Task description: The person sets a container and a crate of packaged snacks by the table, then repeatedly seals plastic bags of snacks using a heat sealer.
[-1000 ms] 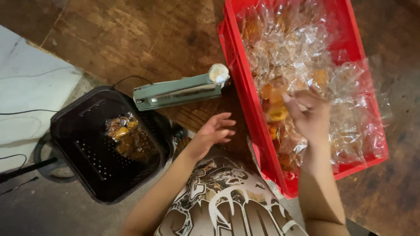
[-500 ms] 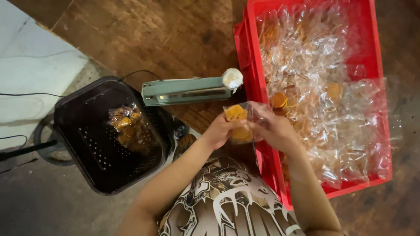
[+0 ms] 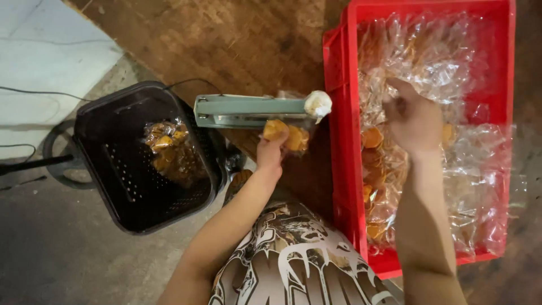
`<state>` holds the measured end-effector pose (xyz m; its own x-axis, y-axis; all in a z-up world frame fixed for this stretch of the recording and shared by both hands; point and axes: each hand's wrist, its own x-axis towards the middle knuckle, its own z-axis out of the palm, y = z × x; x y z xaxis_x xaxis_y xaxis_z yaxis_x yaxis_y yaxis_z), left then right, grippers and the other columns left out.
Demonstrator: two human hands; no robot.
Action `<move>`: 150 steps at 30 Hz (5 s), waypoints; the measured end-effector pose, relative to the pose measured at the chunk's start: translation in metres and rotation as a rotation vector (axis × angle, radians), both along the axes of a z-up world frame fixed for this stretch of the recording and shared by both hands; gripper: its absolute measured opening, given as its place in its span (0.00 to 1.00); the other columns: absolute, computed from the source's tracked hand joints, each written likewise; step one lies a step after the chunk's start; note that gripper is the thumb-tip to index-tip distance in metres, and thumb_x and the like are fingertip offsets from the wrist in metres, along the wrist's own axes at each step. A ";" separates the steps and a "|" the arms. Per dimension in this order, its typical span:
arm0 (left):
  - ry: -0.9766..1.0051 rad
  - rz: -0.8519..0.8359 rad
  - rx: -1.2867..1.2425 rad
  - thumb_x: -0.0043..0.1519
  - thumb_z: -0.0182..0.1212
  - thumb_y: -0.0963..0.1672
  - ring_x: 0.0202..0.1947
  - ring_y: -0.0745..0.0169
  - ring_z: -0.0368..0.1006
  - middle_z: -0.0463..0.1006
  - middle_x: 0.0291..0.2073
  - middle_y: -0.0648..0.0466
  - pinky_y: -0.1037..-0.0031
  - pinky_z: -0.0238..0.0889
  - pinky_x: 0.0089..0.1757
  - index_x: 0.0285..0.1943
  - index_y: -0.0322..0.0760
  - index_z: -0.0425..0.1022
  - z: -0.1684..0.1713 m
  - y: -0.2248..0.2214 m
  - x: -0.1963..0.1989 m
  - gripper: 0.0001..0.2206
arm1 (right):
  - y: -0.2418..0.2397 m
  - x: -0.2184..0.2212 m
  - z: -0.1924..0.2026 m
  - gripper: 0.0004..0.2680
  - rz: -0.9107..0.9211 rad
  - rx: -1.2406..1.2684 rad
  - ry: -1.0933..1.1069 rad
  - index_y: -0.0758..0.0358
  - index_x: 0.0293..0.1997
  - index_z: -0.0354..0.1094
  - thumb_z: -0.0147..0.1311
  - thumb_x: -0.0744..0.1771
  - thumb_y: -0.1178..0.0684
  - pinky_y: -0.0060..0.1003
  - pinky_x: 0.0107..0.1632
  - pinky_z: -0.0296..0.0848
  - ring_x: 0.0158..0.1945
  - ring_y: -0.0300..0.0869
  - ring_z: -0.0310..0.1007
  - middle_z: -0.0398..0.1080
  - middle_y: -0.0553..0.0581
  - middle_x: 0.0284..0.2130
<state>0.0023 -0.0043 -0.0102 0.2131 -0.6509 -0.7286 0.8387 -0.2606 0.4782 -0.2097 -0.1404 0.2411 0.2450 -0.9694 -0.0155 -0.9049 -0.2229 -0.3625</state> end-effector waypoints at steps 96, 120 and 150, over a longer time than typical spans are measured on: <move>0.236 -0.777 -0.489 0.65 0.59 0.48 0.61 0.63 0.72 0.72 0.63 0.54 0.68 0.68 0.58 0.69 0.42 0.64 0.150 0.037 -0.011 0.22 | 0.135 -0.057 0.048 0.04 -0.065 0.086 -0.801 0.67 0.43 0.72 0.58 0.74 0.61 0.32 0.51 0.73 0.45 0.37 0.76 0.78 0.57 0.42; 0.162 0.241 0.000 0.62 0.66 0.44 0.46 0.63 0.75 0.79 0.47 0.59 0.69 0.68 0.45 0.56 0.47 0.74 0.010 -0.011 0.023 0.14 | 0.042 0.047 -0.048 0.04 0.185 -0.298 -0.347 0.63 0.49 0.71 0.57 0.70 0.60 0.46 0.52 0.73 0.47 0.55 0.76 0.75 0.63 0.44; -0.013 0.083 0.083 0.61 0.68 0.45 0.50 0.64 0.72 0.76 0.50 0.59 0.65 0.69 0.47 0.60 0.47 0.69 0.016 0.006 0.044 0.19 | -0.038 0.149 -0.154 0.13 0.135 0.081 0.084 0.60 0.57 0.66 0.52 0.69 0.48 0.59 0.59 0.66 0.58 0.61 0.66 0.68 0.64 0.54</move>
